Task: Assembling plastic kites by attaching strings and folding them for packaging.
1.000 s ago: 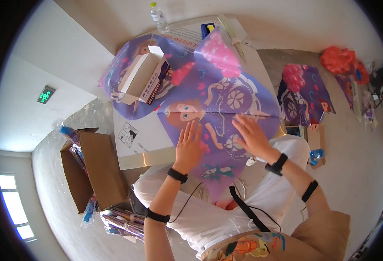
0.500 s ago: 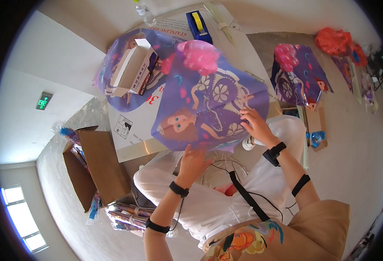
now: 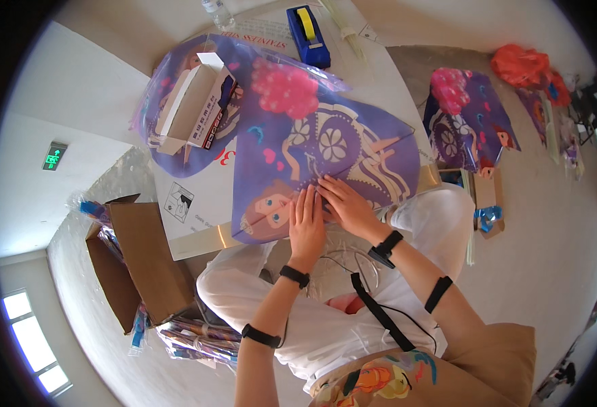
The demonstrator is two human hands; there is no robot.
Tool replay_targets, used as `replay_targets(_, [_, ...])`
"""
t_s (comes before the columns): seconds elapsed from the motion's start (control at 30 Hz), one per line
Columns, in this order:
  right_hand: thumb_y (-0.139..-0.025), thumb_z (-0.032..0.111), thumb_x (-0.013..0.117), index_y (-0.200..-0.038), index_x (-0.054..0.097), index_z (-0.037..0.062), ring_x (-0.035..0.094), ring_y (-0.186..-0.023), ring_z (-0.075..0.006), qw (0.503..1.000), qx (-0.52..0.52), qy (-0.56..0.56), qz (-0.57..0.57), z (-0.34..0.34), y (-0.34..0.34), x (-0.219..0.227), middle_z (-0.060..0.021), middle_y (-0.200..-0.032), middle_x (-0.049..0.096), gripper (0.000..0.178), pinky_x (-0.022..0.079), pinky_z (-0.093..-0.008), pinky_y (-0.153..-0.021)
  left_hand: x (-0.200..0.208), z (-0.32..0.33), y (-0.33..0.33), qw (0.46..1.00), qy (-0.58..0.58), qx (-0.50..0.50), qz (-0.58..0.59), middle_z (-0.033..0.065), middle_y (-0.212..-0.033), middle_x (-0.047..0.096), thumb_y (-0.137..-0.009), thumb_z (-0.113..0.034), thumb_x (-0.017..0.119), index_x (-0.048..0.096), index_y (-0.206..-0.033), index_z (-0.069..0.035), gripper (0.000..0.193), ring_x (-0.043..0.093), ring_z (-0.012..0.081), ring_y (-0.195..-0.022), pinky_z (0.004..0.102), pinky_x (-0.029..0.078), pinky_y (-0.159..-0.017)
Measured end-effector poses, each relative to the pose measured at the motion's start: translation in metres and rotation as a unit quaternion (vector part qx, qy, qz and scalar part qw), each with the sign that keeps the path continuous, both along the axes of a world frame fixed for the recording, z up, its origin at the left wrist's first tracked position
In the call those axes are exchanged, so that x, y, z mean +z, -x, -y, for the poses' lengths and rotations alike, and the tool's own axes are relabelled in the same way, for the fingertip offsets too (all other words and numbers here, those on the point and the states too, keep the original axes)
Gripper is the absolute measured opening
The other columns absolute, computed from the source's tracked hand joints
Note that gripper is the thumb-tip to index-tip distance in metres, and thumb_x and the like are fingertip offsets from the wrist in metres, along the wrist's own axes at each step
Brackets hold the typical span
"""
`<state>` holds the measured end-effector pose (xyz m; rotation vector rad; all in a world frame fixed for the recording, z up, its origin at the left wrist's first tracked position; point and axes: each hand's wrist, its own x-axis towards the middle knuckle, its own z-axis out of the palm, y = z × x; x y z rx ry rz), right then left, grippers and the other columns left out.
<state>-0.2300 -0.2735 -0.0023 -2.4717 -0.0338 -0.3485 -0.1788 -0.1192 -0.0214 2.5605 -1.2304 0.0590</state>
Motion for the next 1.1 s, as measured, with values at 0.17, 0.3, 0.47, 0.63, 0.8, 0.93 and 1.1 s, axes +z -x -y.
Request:
replay_targets(0.17, [-0.091, 0.018, 0.057, -0.135, 0.046, -0.0021, 0.038, -0.136, -0.0303, 0.995, -0.069, 0.072, -0.018, -0.01, -0.007, -0.013, -0.0154, -0.143, 0.044, 0.05, 0.029, -0.0438, -0.113, 0.014, -0.01, -0.004, 0.998, -0.007, 0.036, -0.049, 0.0141, -0.151, 0.034, -0.086, -0.016, 0.06, 0.038, -0.142, 0.0, 0.062, 0.028, 0.0291, -0.142, 0.0519, 0.019, -0.115])
replay_targets(0.3, [-0.092, 0.019, 0.057, -0.136, 0.046, -0.0003, 0.035, -0.137, -0.0321, 0.993, -0.108, 0.051, -0.02, -0.024, -0.001, -0.013, -0.0156, -0.144, 0.042, 0.05, 0.028, -0.0467, -0.113, 0.016, -0.016, -0.038, 0.997, -0.039, -0.026, -0.056, 0.0105, -0.152, 0.033, -0.088, -0.023, 0.059, 0.037, -0.144, -0.003, 0.063, 0.026, 0.027, -0.143, 0.0527, 0.019, -0.115])
replay_targets(0.47, [-0.091, 0.02, 0.056, -0.135, 0.046, -0.001, 0.039, -0.135, -0.0302, 0.985, -0.123, 0.114, -0.036, -0.042, 0.01, -0.012, -0.0148, -0.142, 0.045, 0.05, 0.028, -0.0465, -0.112, 0.018, -0.022, -0.052, 0.996, -0.018, -0.067, -0.053, 0.0103, -0.15, 0.036, -0.089, -0.013, 0.055, 0.042, -0.141, -0.005, 0.054, 0.031, 0.027, -0.141, 0.0498, 0.025, -0.114])
replay_targets(0.63, [-0.091, 0.013, 0.051, -0.136, 0.043, -0.0021, 0.04, -0.134, -0.0299, 0.987, -0.141, 0.076, -0.023, -0.053, 0.006, -0.012, -0.0156, -0.14, 0.047, 0.048, 0.028, -0.0462, -0.113, 0.011, -0.02, -0.029, 0.994, 0.051, -0.052, -0.085, 0.0109, -0.144, 0.044, -0.084, -0.006, 0.054, 0.047, -0.136, -0.003, 0.053, 0.04, 0.0282, -0.135, 0.0434, 0.032, -0.112])
replay_targets(0.8, [-0.091, 0.007, 0.047, -0.139, 0.037, -0.004, 0.041, -0.133, -0.0306, 0.99, -0.141, 0.011, -0.01, -0.054, 0.0, -0.013, -0.0177, -0.139, 0.048, 0.05, 0.028, -0.0456, -0.114, 0.013, -0.004, -0.018, 0.992, 0.091, -0.018, -0.09, 0.0125, -0.143, 0.046, -0.088, -0.006, 0.05, 0.047, -0.136, -0.002, 0.048, 0.041, 0.028, -0.134, 0.0413, 0.033, -0.111])
replay_targets(0.93, [-0.09, 0.008, 0.049, -0.139, 0.037, -0.0038, 0.042, -0.133, -0.0319, 0.991, -0.128, 0.049, -0.003, -0.05, -0.002, -0.014, -0.0187, -0.138, 0.048, 0.051, 0.029, -0.0443, -0.113, 0.016, -0.006, -0.021, 0.996, 0.063, -0.021, -0.06, 0.0123, -0.143, 0.046, -0.089, -0.008, 0.05, 0.045, -0.137, -0.002, 0.048, 0.041, 0.0278, -0.134, 0.0413, 0.032, -0.112])
replay_targets(1.1, [-0.084, 0.01, 0.064, -0.141, 0.033, -0.0013, 0.045, -0.128, -0.0335, 0.97, -0.231, 0.053, -0.052, -0.007, 0.013, -0.014, -0.0202, -0.136, 0.048, 0.066, 0.034, -0.0471, -0.108, 0.011, -0.04, -0.031, 0.995, 0.034, 0.044, -0.083, 0.0131, -0.147, 0.041, -0.086, -0.007, 0.051, 0.04, -0.14, -0.002, 0.056, 0.036, 0.028, -0.137, 0.0429, 0.031, -0.113])
